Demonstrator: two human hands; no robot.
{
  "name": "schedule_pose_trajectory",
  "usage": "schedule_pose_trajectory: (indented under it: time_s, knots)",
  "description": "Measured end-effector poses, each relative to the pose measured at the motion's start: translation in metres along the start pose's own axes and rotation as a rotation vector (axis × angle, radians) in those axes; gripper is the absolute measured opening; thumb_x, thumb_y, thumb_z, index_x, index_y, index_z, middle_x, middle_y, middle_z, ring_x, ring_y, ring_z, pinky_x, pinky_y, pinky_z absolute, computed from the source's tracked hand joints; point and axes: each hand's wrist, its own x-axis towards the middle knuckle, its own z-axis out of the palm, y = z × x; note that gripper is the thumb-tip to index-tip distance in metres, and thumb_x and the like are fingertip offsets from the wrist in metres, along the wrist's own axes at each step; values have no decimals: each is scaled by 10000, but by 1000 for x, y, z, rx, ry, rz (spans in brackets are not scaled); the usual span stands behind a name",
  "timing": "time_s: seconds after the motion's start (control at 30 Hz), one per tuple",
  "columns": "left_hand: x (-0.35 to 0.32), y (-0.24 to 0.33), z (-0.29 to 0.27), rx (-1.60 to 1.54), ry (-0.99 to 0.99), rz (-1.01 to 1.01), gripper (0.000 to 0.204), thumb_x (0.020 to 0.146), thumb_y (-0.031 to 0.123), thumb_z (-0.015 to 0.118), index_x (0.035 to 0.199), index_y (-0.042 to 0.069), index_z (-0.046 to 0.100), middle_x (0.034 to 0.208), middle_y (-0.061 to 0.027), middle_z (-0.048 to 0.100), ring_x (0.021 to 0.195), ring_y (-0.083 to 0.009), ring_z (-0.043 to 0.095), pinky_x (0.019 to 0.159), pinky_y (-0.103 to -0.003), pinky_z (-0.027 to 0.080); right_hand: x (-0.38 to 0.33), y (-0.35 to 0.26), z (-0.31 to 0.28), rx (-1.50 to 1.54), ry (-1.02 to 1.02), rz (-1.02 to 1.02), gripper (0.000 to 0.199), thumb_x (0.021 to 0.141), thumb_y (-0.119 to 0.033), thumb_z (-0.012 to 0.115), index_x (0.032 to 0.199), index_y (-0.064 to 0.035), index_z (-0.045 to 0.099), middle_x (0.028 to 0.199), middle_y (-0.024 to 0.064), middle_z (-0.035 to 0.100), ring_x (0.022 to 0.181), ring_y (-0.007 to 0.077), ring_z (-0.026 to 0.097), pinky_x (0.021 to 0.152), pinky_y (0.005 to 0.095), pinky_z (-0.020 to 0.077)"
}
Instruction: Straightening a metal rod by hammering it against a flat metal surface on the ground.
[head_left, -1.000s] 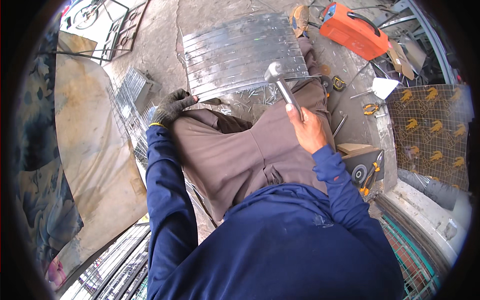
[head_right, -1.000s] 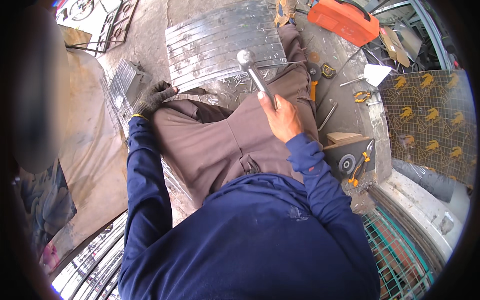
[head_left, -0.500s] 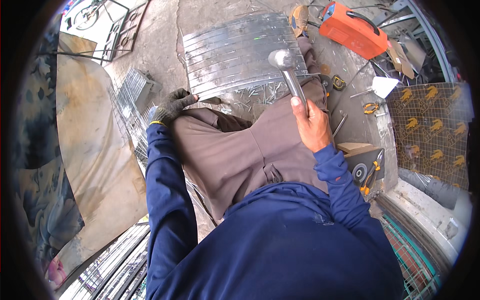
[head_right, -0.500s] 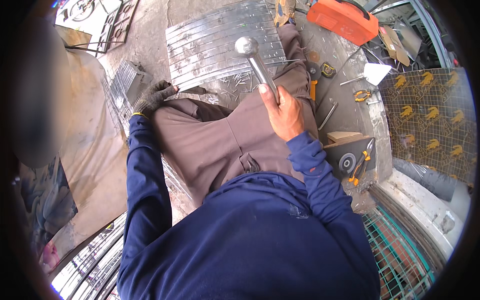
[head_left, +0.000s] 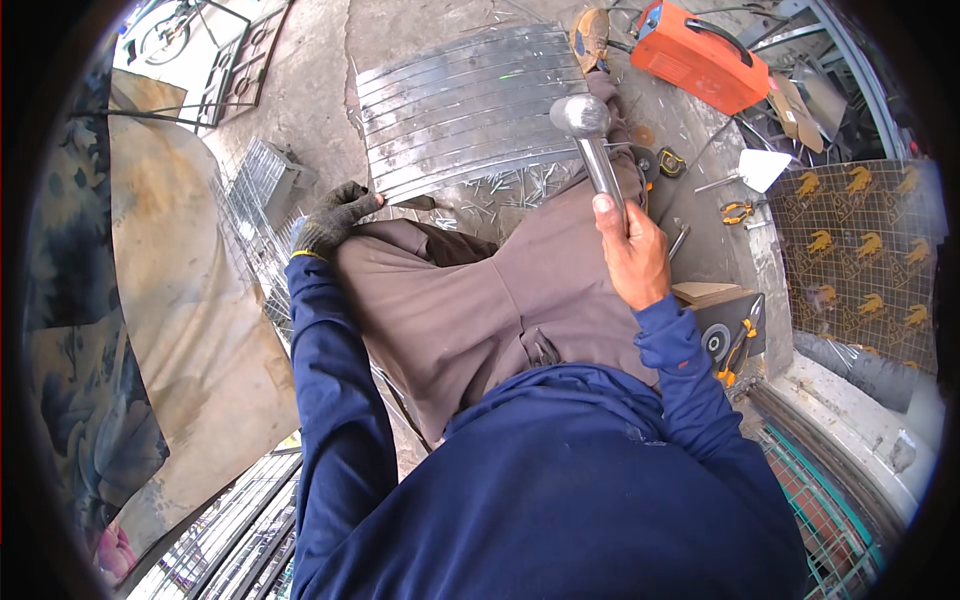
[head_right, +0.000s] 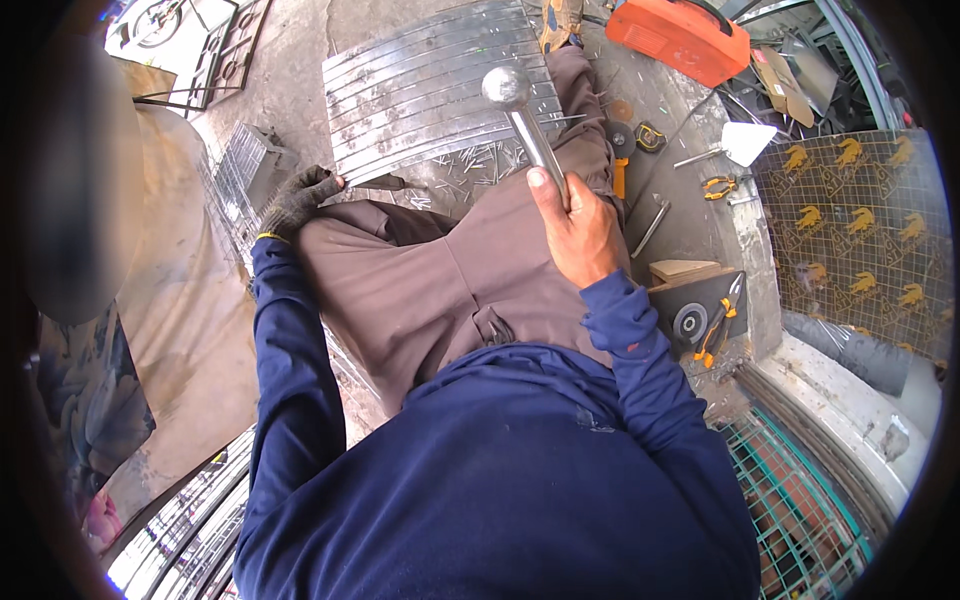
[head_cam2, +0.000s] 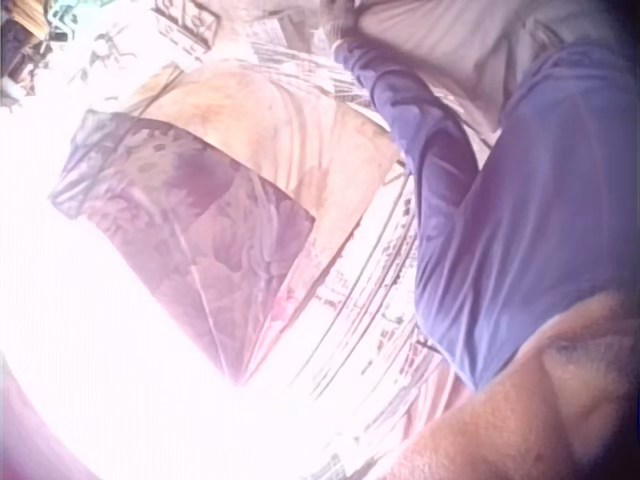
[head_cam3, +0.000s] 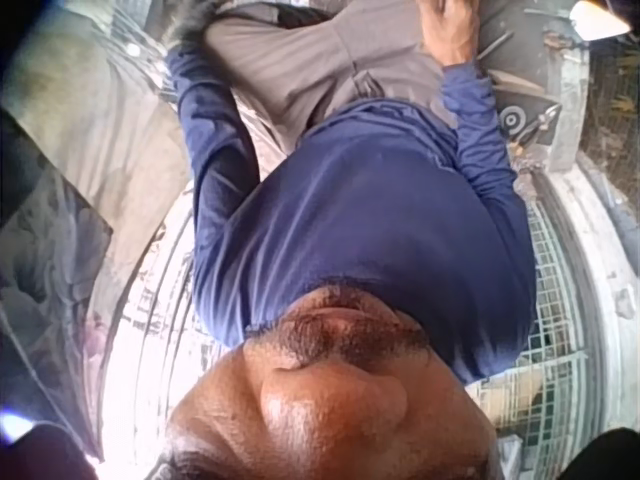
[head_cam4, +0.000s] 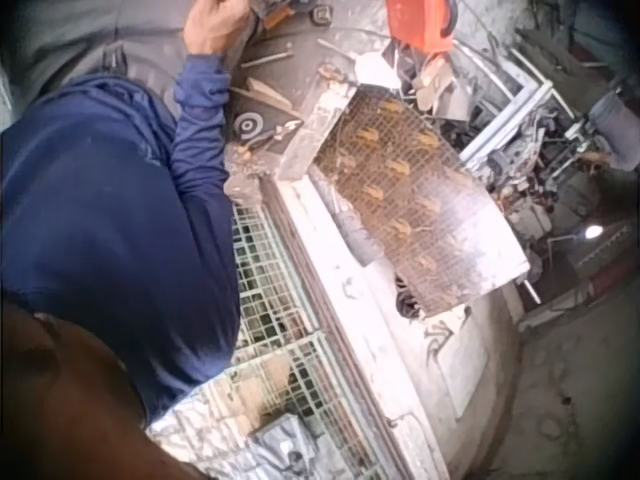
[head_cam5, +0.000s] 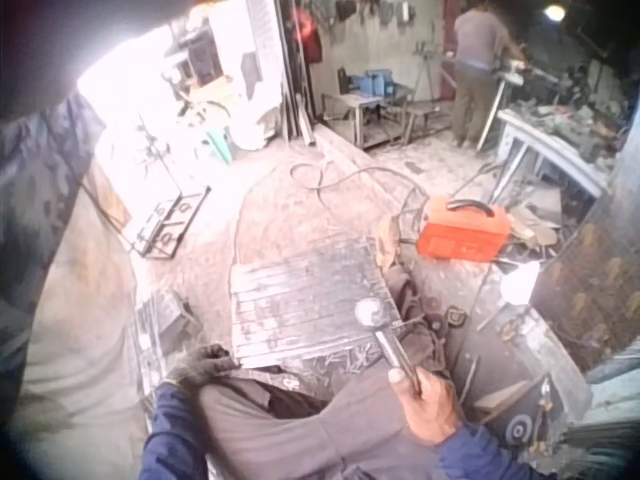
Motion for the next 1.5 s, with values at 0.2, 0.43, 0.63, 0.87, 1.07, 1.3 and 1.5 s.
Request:
schedule_pose_trajectory:
  time_s: [0.2, 0.43, 0.63, 0.87, 1.07, 1.3, 1.5]
  knots:
    - [3, 0, 4, -24, -5, 8, 324, 899, 406, 767, 979, 94, 729, 824, 68, 597, 766, -75, 493, 713, -254, 394, 1, 15, 0, -78, 47, -25, 666, 975, -619, 562, 780, 17, 555, 591, 141, 474, 556, 262, 463, 583, 410, 411]
    - [3, -18, -14, 31, -25, -30, 335, 915, 394, 751, 1034, 81, 735, 888, 40, 648, 822, -85, 550, 771, -256, 448, 5, 29, -11, -126, -39, 102, 730, 958, -682, 524, 783, 26, 556, 631, 183, 511, 600, 315, 485, 630, 440, 437]
    - [0, -18, -17, 67, -18, -12, 329, 920, 363, 751, 1031, 54, 733, 919, 11, 674, 862, -93, 579, 814, -290, 484, 8, 6, -30, 57, 51, -11, 539, 1000, -573, 566, 832, -60, 568, 561, -44, 420, 467, 39, 406, 433, 239, 323]
    - [-6, -22, -14, -5, 8, 25, 352, 917, 380, 754, 1010, 41, 735, 897, 11, 672, 847, -87, 572, 807, -285, 479, 6, 12, -17, 28, 46, 3, 596, 998, -567, 567, 803, -3, 570, 597, 94, 446, 574, 183, 428, 580, 373, 415]
    - [-11, -8, -13, 127, 7, 5, 465, 899, 493, 731, 1011, 42, 730, 898, -32, 693, 870, -123, 589, 861, -310, 462, 7, 38, 8, -89, -65, 118, 695, 974, -651, 533, 777, 15, 554, 596, 121, 464, 580, 217, 474, 597, 401, 422]
    - [-11, -5, -11, 159, 18, 20, 525, 886, 548, 717, 1054, 52, 739, 909, -40, 701, 882, -150, 606, 891, -334, 464, 6, 30, 6, -52, -48, 7, 586, 988, -572, 588, 792, -19, 603, 597, -4, 508, 545, 78, 487, 516, 276, 399]
    - [-8, -10, -7, 90, 1, -67, 516, 882, 530, 735, 1062, 46, 742, 940, -44, 714, 917, -136, 619, 899, -320, 469, 9, 29, 5, -197, -90, -12, 564, 1002, -538, 588, 793, -13, 600, 579, 9, 500, 536, 75, 474, 514, 276, 393]
